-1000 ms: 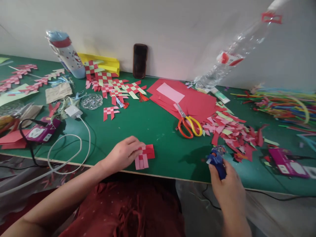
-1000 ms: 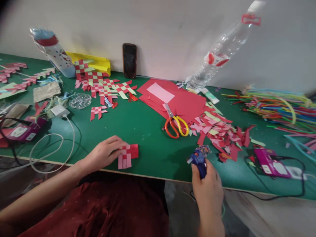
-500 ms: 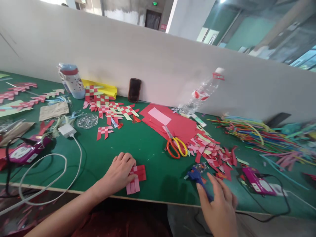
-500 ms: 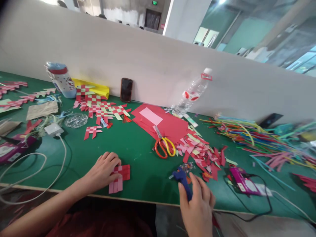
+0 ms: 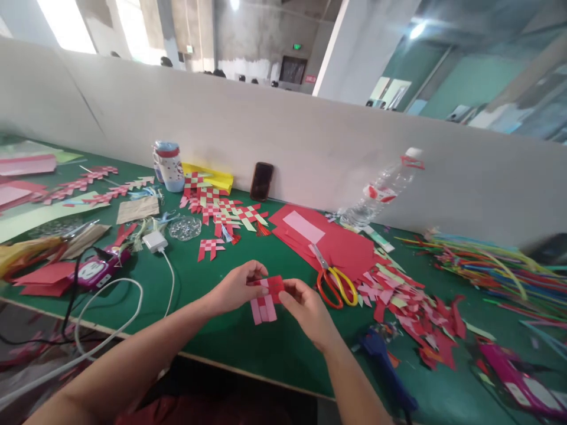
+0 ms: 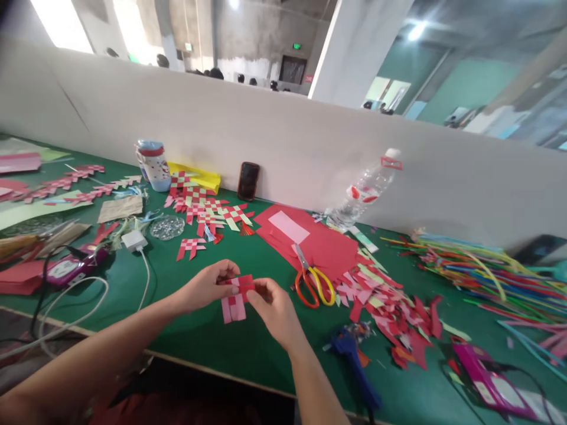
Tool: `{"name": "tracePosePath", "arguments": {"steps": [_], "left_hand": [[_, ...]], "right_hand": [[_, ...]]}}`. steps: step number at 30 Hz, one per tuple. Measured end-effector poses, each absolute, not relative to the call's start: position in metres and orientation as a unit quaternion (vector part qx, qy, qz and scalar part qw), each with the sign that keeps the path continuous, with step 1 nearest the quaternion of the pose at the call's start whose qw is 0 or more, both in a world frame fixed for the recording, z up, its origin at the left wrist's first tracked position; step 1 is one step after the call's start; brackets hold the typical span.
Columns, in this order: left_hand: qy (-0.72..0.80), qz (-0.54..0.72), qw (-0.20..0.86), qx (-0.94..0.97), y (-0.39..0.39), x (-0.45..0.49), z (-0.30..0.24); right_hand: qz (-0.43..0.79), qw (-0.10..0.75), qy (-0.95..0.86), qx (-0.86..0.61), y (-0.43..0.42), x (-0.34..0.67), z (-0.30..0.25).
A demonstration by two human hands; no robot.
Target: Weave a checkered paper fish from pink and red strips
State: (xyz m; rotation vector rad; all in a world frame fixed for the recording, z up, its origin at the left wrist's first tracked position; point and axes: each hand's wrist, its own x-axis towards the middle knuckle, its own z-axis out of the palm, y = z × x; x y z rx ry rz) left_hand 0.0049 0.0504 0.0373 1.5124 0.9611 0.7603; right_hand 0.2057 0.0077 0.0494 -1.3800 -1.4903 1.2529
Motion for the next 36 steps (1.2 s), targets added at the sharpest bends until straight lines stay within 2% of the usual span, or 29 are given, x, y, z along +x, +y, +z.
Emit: {"name": "tracePosePath", "arguments": {"steps": [10, 15, 24, 36], "left_hand": [[0.409, 0.380, 0.590, 0.583, 0.100, 0.016, 0.037], [0.422, 0.388, 0.614, 0.542, 0.100, 0.018, 0.023], [0.375, 0.341, 0.729, 0.461, 0.101, 0.017, 0.014], [0.353, 0.337, 0.745, 0.455, 0.097, 0.018, 0.012]], "right_hand": [[0.451, 0.425, -0.600, -0.506, 0.074, 0.184, 0.048], [0.452, 0.438, -0.580, -0.517, 0.074, 0.184, 0.030], [0.449, 0.476, -0.517, -0.552, 0.075, 0.194, 0.019], [0.504, 0.502, -0.459, -0.532, 0.074, 0.188, 0.016]]}}
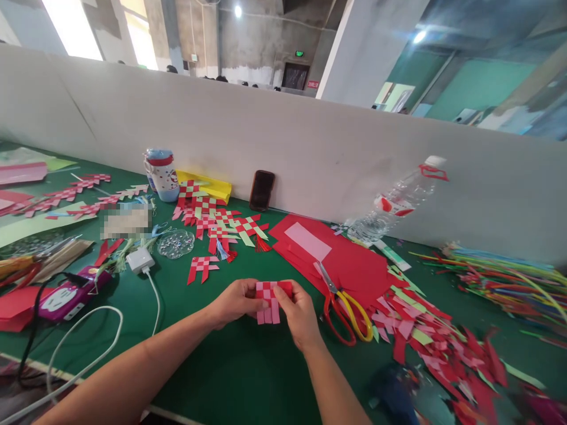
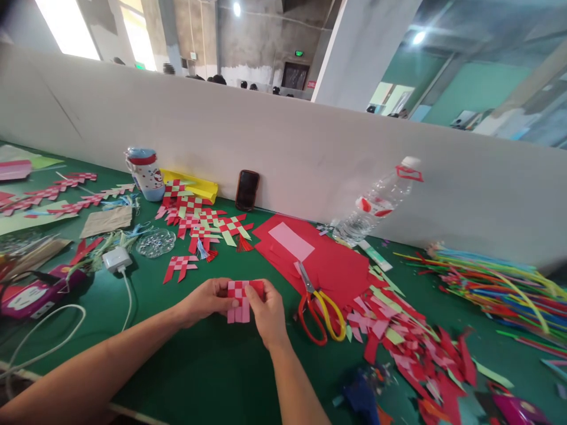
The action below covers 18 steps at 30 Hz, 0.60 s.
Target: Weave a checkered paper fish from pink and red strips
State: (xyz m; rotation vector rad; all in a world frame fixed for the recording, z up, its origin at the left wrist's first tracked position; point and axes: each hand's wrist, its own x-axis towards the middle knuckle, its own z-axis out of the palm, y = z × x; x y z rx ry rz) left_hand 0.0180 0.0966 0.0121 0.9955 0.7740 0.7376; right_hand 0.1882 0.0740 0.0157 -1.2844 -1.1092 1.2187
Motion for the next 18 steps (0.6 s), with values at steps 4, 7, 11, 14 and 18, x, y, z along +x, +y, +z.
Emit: {"name": "tracePosePath", "arguments": {"steps": [4, 7, 11, 14, 18], "left_hand": [[0.369, 0.356, 0.731, 0.450, 0.0983, 0.0165, 0.0132], [0.384, 0.370, 0.716, 0.450, 0.0995, 0.0150, 0.0135], [0.392, 0.384, 0.696, 0.464, 0.0987, 0.0146, 0.0137], [0.390, 0.391, 0.682, 0.480, 0.0978, 0.0150, 0.0148], [0.389, 0.397, 0.664, 0.500, 0.0978, 0.0146, 0.0170]], "right_hand": [[0.526, 0.514, -0.439, -0.516, 0.0745, 0.1890, 0.0126], [0.560, 0.506, -0.431, -0.495, 0.0736, 0.1876, 0.0124], [0.582, 0.493, -0.428, -0.485, 0.0709, 0.1834, 0.0152], [0.584, 0.491, -0.427, -0.486, 0.0702, 0.1819, 0.0173], [0.578, 0.486, -0.434, -0.491, 0.0707, 0.1821, 0.0186]]}}
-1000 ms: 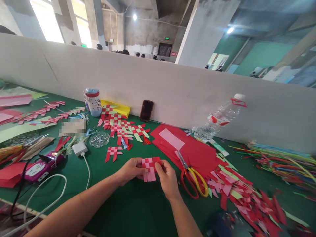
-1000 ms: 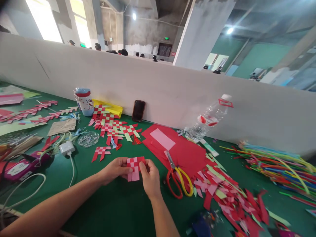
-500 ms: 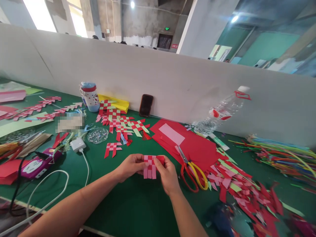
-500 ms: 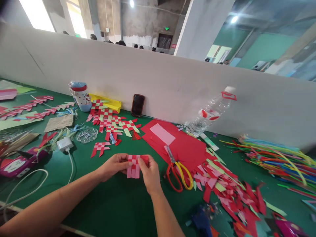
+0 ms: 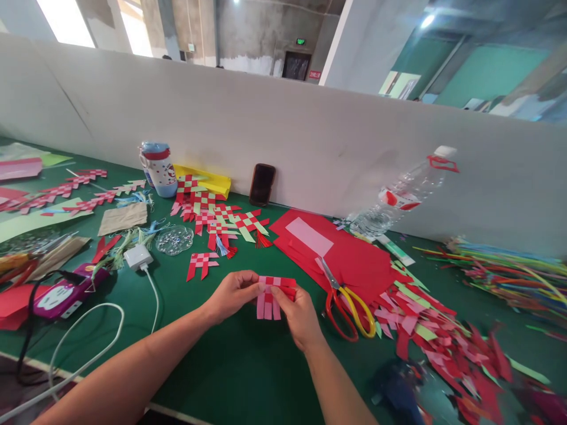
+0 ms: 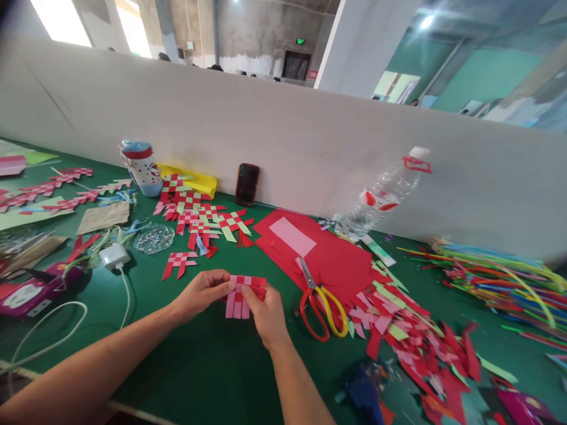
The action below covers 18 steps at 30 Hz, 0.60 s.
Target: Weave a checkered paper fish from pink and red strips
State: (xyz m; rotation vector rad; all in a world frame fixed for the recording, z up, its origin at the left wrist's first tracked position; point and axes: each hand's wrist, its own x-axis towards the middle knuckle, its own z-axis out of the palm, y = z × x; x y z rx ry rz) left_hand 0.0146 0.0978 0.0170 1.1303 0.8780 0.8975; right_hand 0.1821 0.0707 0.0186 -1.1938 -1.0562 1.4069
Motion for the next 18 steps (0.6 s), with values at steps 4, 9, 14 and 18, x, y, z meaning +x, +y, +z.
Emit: {"name": "tracePosePath", "arguments": {"steps": [4, 9, 14, 18], "left_hand": [[0.408, 0.415, 0.638, 0.504, 0.099, 0.013, 0.017], [0.425, 0.420, 0.636, 0.488, 0.100, 0.012, 0.019], [0.402, 0.380, 0.692, 0.464, 0.098, 0.013, 0.022], [0.400, 0.373, 0.720, 0.426, 0.097, 0.012, 0.018]], "right_hand": [[0.572, 0.472, -0.449, -0.499, 0.071, 0.181, 0.018], [0.557, 0.448, -0.478, -0.509, 0.070, 0.180, 0.015], [0.508, 0.408, -0.537, -0.536, 0.068, 0.181, 0.020], [0.405, 0.368, -0.590, -0.593, 0.074, 0.204, 0.031]]}}
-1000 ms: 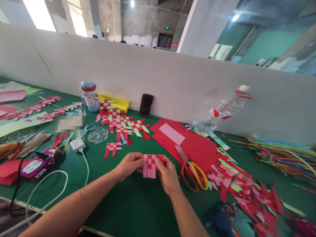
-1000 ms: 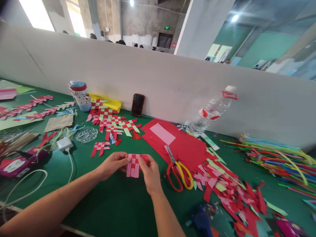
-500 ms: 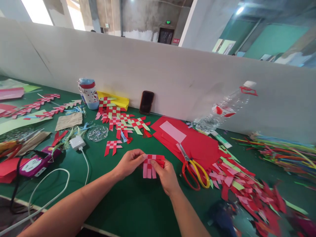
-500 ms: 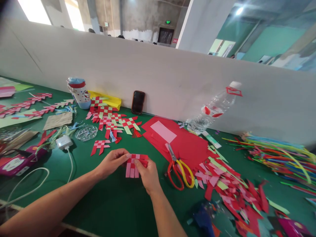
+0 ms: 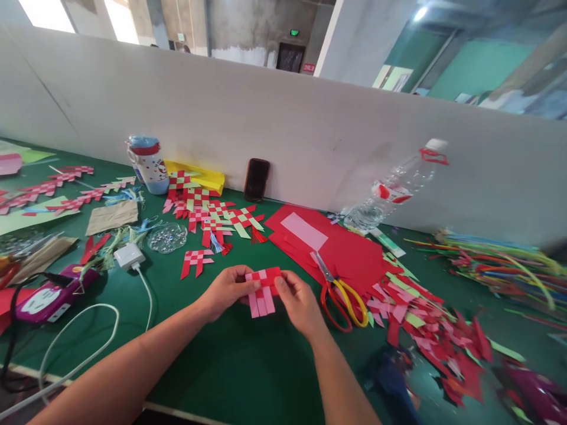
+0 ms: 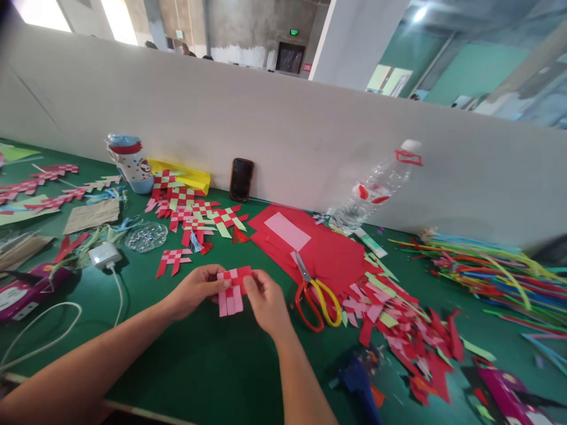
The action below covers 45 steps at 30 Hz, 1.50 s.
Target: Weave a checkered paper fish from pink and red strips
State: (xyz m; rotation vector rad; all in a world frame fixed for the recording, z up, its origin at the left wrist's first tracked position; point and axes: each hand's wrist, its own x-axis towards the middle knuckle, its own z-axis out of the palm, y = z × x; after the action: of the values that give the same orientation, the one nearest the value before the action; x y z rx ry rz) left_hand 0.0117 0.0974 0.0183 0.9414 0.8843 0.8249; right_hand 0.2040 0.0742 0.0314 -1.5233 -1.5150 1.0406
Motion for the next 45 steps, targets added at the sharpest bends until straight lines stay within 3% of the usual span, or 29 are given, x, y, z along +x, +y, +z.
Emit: {"name": "tracePosePath", "arguments": {"steps": [5, 8, 15, 21, 27, 32, 35, 36, 39, 42, 45], "left_hand": [[0.401, 0.399, 0.740, 0.365, 0.102, 0.008, 0.015], [0.398, 0.414, 0.745, 0.340, 0.105, 0.007, 0.015], [0.383, 0.430, 0.756, 0.312, 0.106, 0.005, 0.014], [0.367, 0.440, 0.769, 0.283, 0.106, 0.004, 0.015], [0.360, 0.449, 0.772, 0.268, 0.109, 0.002, 0.017], [0.360, 0.460, 0.769, 0.259, 0.111, -0.001, 0.017], [0.360, 0.476, 0.761, 0.252, 0.111, -0.003, 0.020], [0.361, 0.483, 0.758, 0.250, 0.112, -0.004, 0.022], [0.370, 0.504, 0.740, 0.248, 0.114, -0.006, 0.027], [0.377, 0.528, 0.719, 0.251, 0.116, -0.009, 0.029], [0.376, 0.545, 0.704, 0.258, 0.117, -0.010, 0.030]], "right_hand": [[0.171, 0.310, -0.566, -0.744, 0.080, 0.267, 0.039], [0.097, 0.244, -0.550, -0.793, 0.077, 0.294, 0.032], [0.065, 0.140, -0.547, -0.823, 0.076, 0.311, 0.015], [0.086, 0.134, -0.533, -0.831, 0.077, 0.320, 0.013], [0.084, 0.228, -0.502, -0.830, 0.076, 0.322, 0.023], [0.105, 0.404, -0.491, -0.765, 0.076, 0.308, 0.035], [0.202, 0.545, -0.490, -0.650, 0.070, 0.280, 0.042], [0.230, 0.555, -0.493, -0.629, 0.066, 0.269, 0.044], [0.280, 0.495, -0.573, -0.590, 0.057, 0.240, 0.047], [0.239, 0.373, -0.680, -0.584, 0.053, 0.223, 0.047], [0.208, 0.304, -0.731, -0.575, 0.054, 0.216, 0.043]]}}
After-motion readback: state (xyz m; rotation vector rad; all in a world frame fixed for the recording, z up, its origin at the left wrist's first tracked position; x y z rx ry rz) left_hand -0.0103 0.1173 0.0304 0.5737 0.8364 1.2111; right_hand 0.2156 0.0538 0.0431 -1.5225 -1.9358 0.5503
